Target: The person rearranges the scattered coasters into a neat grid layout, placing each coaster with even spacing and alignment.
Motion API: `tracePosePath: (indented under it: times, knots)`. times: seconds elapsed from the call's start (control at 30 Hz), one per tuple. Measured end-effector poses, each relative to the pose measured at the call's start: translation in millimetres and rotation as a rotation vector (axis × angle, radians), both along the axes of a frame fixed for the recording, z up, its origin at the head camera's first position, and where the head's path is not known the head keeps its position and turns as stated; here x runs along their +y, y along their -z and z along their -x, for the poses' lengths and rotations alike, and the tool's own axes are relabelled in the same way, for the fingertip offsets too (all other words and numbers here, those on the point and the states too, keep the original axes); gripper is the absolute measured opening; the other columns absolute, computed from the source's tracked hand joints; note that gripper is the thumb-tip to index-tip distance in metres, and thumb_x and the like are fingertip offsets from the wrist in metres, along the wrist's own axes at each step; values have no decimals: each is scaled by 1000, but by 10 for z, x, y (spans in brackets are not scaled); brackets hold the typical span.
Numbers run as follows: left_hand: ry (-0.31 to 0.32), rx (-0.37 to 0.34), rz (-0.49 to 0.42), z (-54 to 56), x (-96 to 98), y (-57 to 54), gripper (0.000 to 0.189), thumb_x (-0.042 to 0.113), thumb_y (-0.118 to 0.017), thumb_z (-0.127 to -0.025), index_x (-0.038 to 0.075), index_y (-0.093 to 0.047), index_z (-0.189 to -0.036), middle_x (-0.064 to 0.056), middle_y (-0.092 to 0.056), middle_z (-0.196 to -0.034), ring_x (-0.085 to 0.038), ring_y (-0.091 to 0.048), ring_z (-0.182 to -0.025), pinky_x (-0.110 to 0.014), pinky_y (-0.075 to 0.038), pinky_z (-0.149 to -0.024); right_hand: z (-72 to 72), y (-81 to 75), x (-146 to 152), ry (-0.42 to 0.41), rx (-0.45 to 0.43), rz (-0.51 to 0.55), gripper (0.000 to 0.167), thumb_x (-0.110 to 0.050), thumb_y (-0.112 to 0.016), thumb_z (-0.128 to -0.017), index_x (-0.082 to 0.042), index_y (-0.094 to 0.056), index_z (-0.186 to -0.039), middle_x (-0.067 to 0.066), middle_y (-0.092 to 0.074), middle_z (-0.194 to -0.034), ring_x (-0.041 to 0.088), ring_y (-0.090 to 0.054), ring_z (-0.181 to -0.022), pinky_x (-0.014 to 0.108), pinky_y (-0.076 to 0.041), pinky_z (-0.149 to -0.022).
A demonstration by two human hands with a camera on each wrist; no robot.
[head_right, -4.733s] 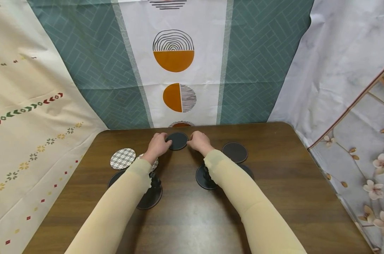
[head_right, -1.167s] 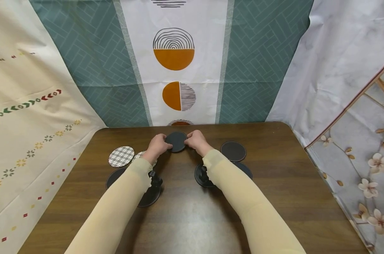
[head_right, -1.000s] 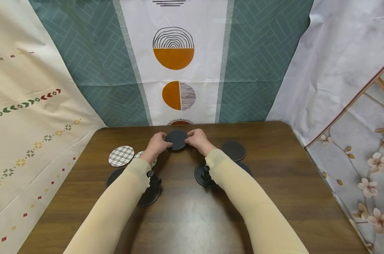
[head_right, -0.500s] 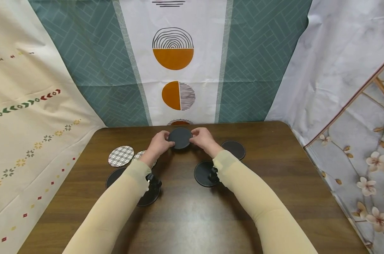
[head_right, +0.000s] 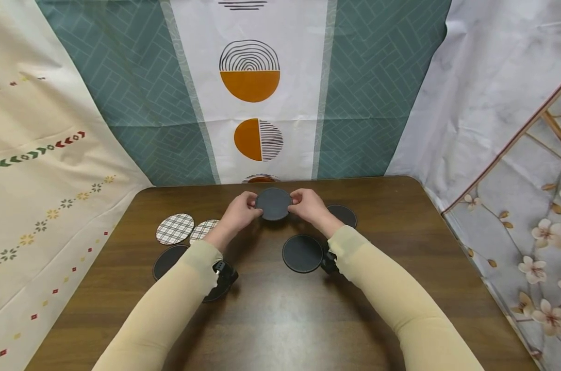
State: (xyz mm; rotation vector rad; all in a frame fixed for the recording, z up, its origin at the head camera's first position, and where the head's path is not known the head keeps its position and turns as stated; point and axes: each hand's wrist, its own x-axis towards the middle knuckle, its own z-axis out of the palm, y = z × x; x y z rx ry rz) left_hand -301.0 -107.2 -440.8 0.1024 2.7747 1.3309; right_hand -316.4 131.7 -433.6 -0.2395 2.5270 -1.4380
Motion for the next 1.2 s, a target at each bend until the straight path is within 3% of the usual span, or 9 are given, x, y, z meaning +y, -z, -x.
tracePosePath:
  times: [0.23, 0.53, 0.93, 1.2]
  knots:
    - [33, 19, -17, -80, 126, -20, 53, 4, -76, -102, -5, -57, -151, -19, -62, -128, -33, -60, -116, -45, -52, -105, -82, -6, 150, 0, 39, -58, 51, -8, -73, -105, 5, -59, -152, 24, -65, -140, 39, -60, -132, 53, -50, -110]
    - [68, 68, -40, -107, 262, -6, 47, -1, -78, -97, -7, -61, -140, -16, -61, -118, -30, -65, -110, -43, -53, -99, -176, 10, 324, -2, 58, -101, 52, -9, -73, -105, 3, -58, -153, 23, -65, -140, 39, -60, -131, 55, -48, -111]
    - [99, 54, -28, -114, 441, 55, 43, 2, -79, -97, -5, -61, -136, -18, -64, -120, -34, -60, -111, -46, -51, -103, -186, 72, 512, 2, 134, -204, 48, -11, -73, -105, 3, -62, -149, 22, -69, -134, 39, -65, -126, 56, -51, -107]
    - [102, 35, -12, -91, 513, 160, 43, 3, -81, -96, -4, -61, -133, -16, -63, -117, -33, -60, -109, -46, -51, -102, -170, 108, 570, -15, 161, -269, 44, -8, -73, -104, 5, -65, -145, 21, -70, -128, 37, -65, -118, 54, -52, -103]
